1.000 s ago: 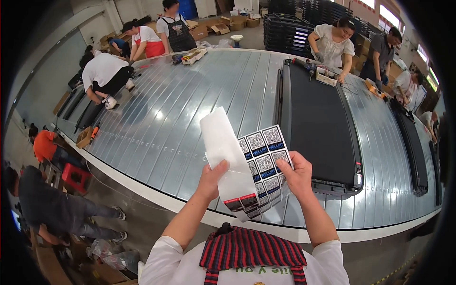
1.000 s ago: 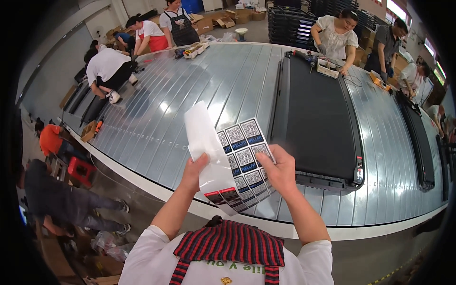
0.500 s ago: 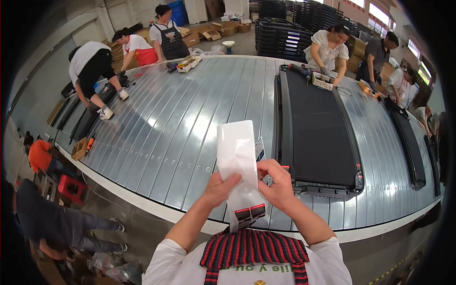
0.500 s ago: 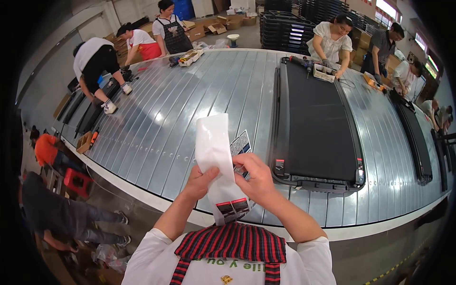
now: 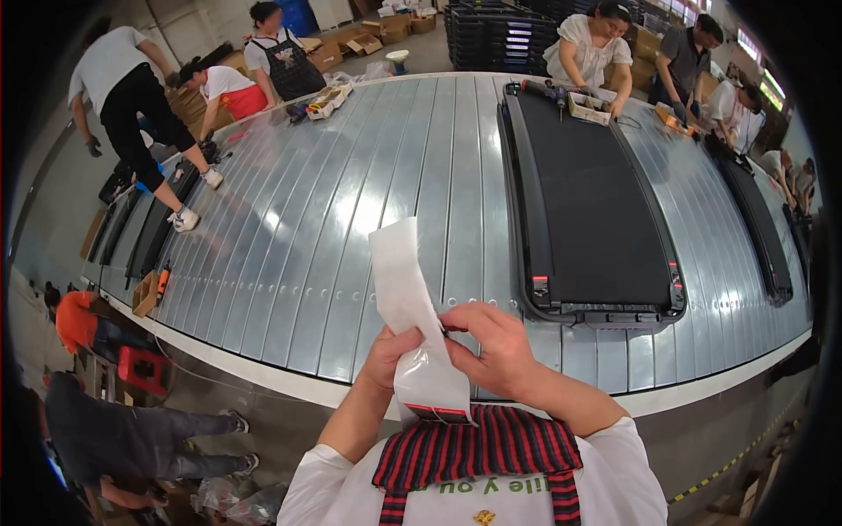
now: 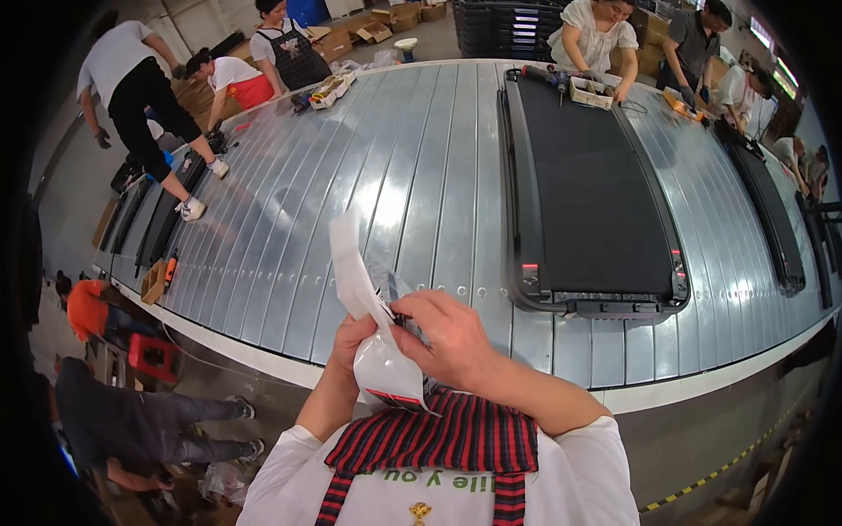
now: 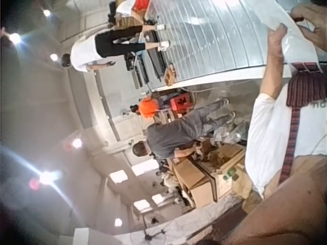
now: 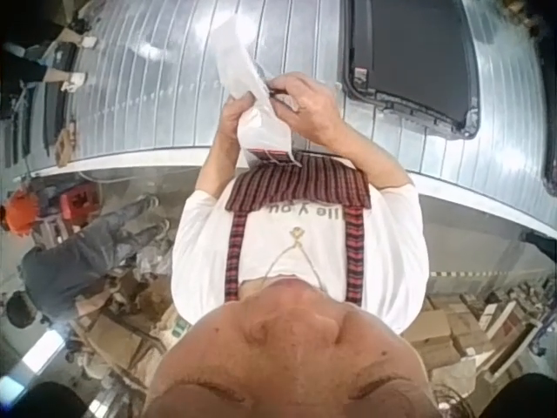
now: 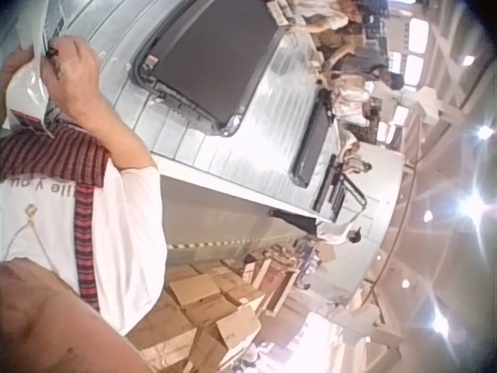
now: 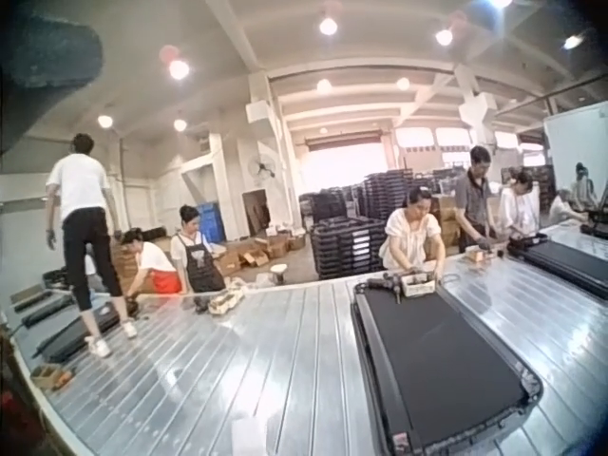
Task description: Peel warning and identification labels from a sticker sheet and apply them to the frame of treadmills on an active assembly line.
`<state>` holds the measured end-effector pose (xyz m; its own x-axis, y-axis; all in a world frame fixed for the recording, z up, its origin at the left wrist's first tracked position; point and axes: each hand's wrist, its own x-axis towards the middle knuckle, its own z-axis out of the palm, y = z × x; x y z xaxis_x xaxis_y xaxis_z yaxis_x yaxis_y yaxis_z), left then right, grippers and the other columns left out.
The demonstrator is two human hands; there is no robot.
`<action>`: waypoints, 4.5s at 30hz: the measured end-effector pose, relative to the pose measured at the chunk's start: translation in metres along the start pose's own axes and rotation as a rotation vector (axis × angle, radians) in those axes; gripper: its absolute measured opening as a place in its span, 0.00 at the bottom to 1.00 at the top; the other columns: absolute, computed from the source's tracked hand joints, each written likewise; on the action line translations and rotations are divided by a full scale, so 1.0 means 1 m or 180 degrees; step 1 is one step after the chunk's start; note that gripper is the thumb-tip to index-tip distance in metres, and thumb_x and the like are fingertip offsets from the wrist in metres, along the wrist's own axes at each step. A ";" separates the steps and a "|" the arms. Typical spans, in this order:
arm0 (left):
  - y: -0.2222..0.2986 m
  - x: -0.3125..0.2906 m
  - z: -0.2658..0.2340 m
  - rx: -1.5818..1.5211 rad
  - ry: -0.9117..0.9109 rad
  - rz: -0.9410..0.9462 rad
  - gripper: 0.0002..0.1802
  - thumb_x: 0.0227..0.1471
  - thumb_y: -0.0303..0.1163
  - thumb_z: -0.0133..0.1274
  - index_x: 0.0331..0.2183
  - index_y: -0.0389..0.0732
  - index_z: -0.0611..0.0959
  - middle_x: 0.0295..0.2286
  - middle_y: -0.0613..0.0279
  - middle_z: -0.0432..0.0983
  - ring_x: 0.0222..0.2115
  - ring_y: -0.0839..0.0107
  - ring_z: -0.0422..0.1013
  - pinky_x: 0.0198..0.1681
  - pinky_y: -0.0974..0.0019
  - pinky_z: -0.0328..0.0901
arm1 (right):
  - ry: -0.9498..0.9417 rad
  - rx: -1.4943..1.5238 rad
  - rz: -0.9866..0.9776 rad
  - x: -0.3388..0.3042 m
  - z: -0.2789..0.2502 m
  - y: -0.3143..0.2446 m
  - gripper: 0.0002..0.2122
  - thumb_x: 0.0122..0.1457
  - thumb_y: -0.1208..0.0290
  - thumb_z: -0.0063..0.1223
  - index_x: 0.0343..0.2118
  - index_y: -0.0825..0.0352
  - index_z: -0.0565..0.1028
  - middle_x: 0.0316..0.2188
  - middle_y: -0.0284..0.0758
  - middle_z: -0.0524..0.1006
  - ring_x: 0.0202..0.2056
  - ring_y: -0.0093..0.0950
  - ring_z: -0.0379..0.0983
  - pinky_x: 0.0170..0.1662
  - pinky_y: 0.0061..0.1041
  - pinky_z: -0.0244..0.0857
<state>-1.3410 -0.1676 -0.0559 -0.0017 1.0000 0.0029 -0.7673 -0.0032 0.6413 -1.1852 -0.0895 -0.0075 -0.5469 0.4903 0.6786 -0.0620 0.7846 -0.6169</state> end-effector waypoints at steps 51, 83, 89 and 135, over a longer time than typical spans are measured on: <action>0.015 0.020 -0.027 0.2258 0.0805 -0.0013 0.11 0.47 0.32 0.48 0.30 0.35 0.77 0.24 0.69 0.72 0.25 0.82 0.66 0.25 0.76 0.60 | 0.0113 -0.1190 -0.0566 0.006 0.053 0.013 0.06 0.41 0.78 0.56 0.24 0.68 0.72 0.20 0.34 0.72 0.22 0.33 0.68 0.25 0.26 0.63; -0.087 0.010 -0.020 0.3268 0.2034 -0.0354 0.16 0.47 0.35 0.50 0.35 0.33 0.77 0.28 0.64 0.75 0.29 0.79 0.68 0.32 0.73 0.63 | 0.0891 0.1734 0.3523 -0.077 -0.137 0.248 0.04 0.47 0.73 0.53 0.21 0.67 0.72 0.11 0.24 0.64 0.12 0.12 0.55 0.13 0.12 0.45; -0.085 -0.006 -0.027 0.2824 0.2420 -0.0211 0.16 0.48 0.32 0.49 0.37 0.30 0.75 0.32 0.62 0.73 0.32 0.78 0.66 0.35 0.74 0.61 | 0.0190 0.1699 0.4334 -0.075 -0.101 0.309 0.05 0.45 0.73 0.55 0.20 0.65 0.70 0.10 0.24 0.62 0.10 0.13 0.53 0.11 0.14 0.42; -0.062 -0.021 -0.065 0.2539 0.2587 -0.0009 0.21 0.48 0.35 0.51 0.41 0.31 0.72 0.37 0.60 0.71 0.36 0.75 0.66 0.41 0.72 0.59 | 0.0404 0.1003 0.4596 -0.085 -0.078 0.326 0.06 0.45 0.74 0.54 0.16 0.66 0.70 0.09 0.25 0.62 0.09 0.15 0.52 0.11 0.17 0.42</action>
<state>-1.3351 -0.1880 -0.1459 -0.6387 0.7037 -0.3111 -0.1417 0.2898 0.9465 -1.0939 0.1545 -0.2355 -0.2179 0.7976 -0.5625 0.2753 -0.5027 -0.8194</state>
